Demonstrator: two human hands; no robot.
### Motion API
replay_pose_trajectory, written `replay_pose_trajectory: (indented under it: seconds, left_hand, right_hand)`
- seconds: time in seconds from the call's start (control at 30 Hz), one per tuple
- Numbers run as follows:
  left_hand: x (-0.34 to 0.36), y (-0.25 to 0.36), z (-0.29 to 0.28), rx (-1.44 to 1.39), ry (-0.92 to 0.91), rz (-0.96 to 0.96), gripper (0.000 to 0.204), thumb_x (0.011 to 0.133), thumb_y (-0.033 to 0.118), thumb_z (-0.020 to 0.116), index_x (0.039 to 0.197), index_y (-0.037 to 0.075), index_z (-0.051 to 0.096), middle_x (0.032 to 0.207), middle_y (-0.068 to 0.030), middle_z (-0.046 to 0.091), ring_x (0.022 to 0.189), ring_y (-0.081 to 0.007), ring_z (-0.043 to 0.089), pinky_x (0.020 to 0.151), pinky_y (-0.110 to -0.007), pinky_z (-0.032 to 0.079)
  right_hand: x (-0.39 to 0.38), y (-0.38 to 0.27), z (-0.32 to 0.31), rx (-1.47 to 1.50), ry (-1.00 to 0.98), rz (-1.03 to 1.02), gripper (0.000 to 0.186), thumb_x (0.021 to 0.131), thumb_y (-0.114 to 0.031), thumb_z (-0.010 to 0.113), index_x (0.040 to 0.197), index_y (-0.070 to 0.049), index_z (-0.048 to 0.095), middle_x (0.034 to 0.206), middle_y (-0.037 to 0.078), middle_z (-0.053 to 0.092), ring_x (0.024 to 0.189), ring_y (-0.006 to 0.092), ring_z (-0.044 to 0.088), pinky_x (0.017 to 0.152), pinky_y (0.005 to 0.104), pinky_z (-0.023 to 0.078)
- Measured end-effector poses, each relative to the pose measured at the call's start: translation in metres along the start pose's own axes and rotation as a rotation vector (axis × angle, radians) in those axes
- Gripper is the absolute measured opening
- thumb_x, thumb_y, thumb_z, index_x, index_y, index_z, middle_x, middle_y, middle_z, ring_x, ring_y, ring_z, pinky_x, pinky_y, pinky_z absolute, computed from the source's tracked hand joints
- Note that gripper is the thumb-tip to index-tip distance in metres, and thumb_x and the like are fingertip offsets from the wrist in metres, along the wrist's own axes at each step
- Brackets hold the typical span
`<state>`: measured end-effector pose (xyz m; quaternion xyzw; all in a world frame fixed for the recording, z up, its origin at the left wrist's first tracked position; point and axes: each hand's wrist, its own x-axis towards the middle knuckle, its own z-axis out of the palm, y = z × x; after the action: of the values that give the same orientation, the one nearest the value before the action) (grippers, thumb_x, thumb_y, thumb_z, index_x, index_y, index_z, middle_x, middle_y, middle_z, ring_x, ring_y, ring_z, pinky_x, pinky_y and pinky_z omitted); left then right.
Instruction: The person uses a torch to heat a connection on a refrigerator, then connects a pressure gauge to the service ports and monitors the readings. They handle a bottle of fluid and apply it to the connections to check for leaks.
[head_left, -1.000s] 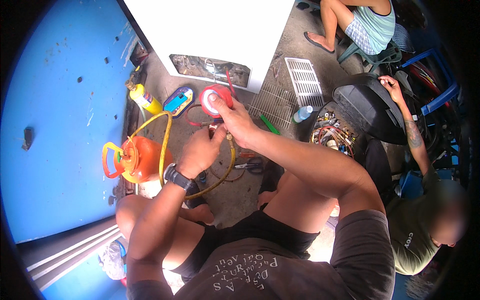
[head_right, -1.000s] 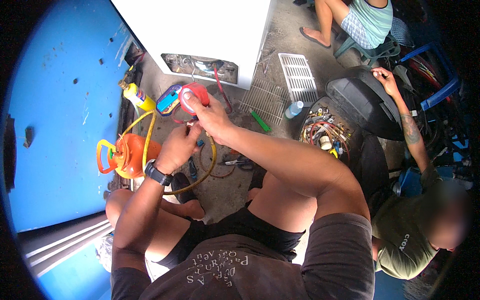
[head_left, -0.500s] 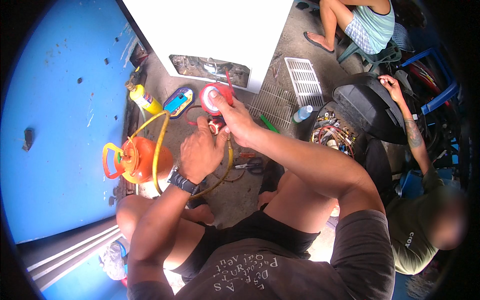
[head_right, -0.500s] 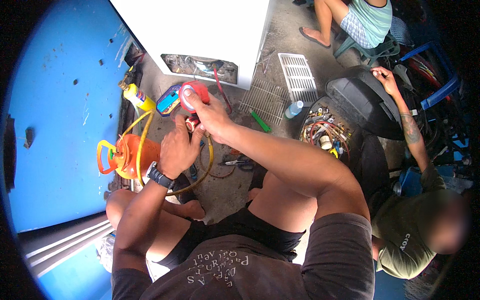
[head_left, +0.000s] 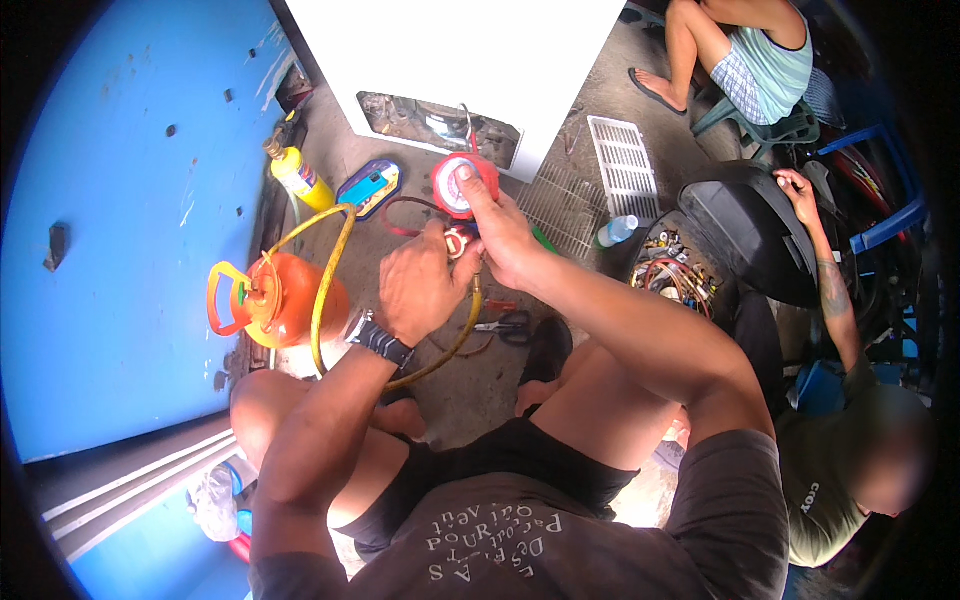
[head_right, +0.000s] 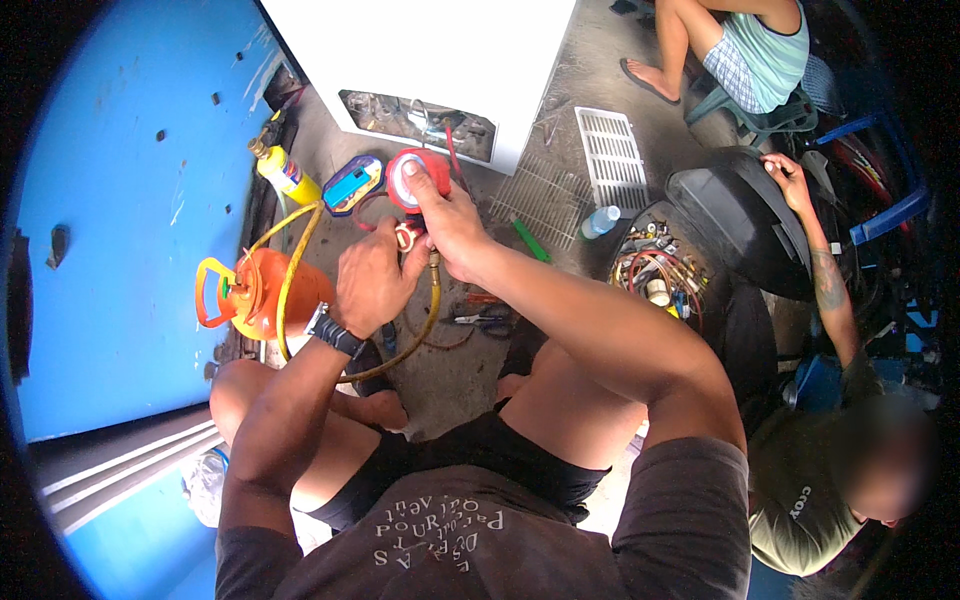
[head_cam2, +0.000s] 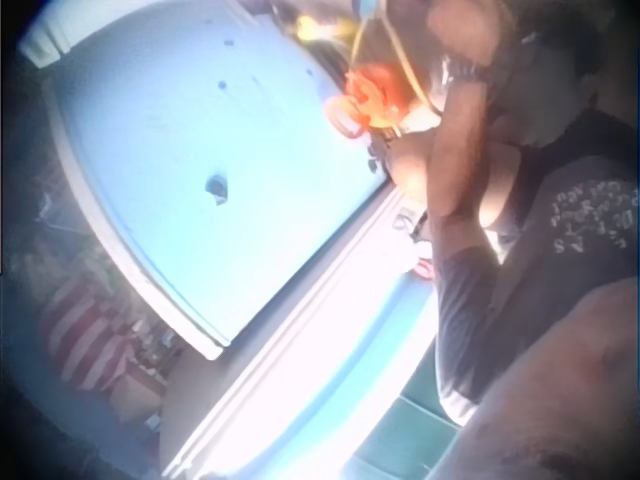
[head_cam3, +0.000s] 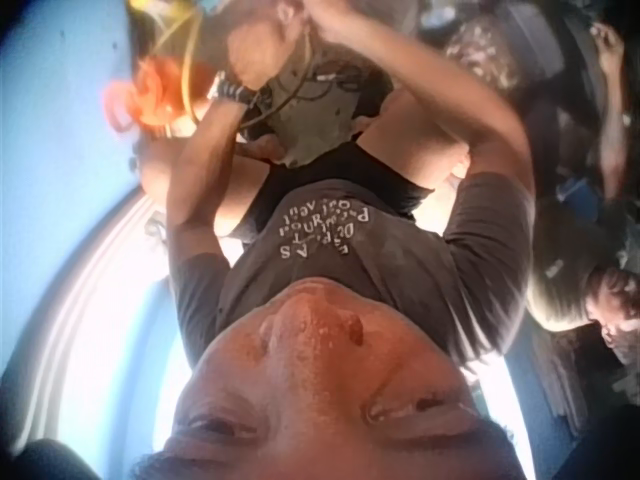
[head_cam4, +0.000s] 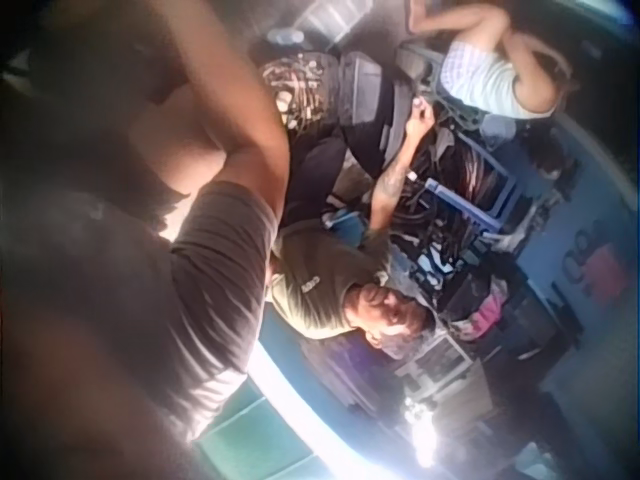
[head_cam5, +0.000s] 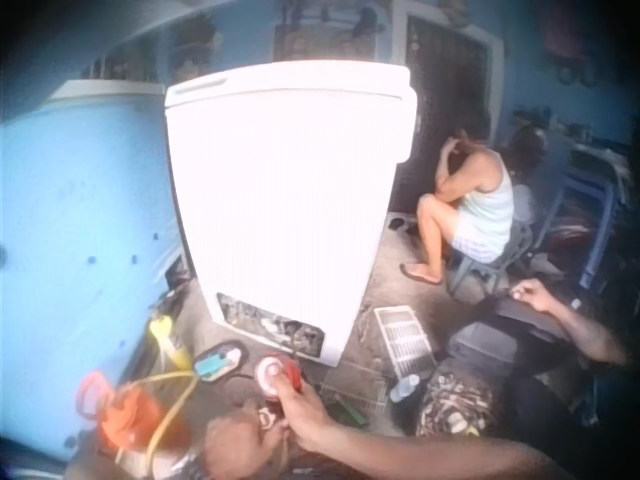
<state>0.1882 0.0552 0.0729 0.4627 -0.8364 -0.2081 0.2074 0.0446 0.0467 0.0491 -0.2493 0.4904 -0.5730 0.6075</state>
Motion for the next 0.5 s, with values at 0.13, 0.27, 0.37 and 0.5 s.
replay_pose_trajectory:
  seconds: [0.13,0.27,0.37,0.5]
  left_hand:
    - [0.000,-0.004,0.001,0.012,-0.017,0.052,0.041,0.092,0.039,0.064,0.101,0.000,0.055,0.081,-0.0226,0.068,0.078,-0.0421,0.067,0.067,-0.052,0.050]
    - [-0.001,-0.004,0.001,0.008,0.042,0.086,0.043,0.090,0.041,0.066,0.102,0.001,0.057,0.079,-0.0213,0.068,0.077,-0.0418,0.067,0.068,-0.051,0.051]
    - [0.002,-0.001,-0.005,0.019,0.010,0.005,0.043,0.090,0.044,0.065,0.100,0.002,0.060,0.075,-0.0200,0.068,0.073,-0.0420,0.067,0.068,-0.051,0.051]
    - [0.006,0.001,-0.010,0.077,-0.002,-0.065,0.045,0.091,0.047,0.063,0.095,0.003,0.063,0.071,-0.0194,0.068,0.071,-0.0417,0.067,0.066,-0.052,0.051]
  right_hand:
    - [-0.002,-0.005,0.004,0.012,0.011,0.045,0.063,0.093,-0.063,0.060,0.118,-0.005,0.063,0.105,0.005,0.064,0.088,0.0116,0.058,0.071,0.0293,0.048]
    - [-0.003,-0.008,0.003,-0.020,0.005,0.094,0.063,0.093,-0.063,0.060,0.118,-0.006,0.063,0.102,0.004,0.064,0.083,0.0098,0.057,0.066,0.0281,0.047]
    - [-0.006,-0.010,0.006,-0.006,-0.011,0.100,0.063,0.093,-0.063,0.060,0.120,-0.006,0.061,0.106,0.004,0.063,0.089,0.0106,0.057,0.073,0.0294,0.048]
    - [-0.008,-0.017,0.010,-0.001,-0.053,0.070,0.067,0.092,-0.064,0.061,0.125,-0.007,0.058,0.115,0.005,0.062,0.101,0.0134,0.058,0.088,0.0319,0.050]
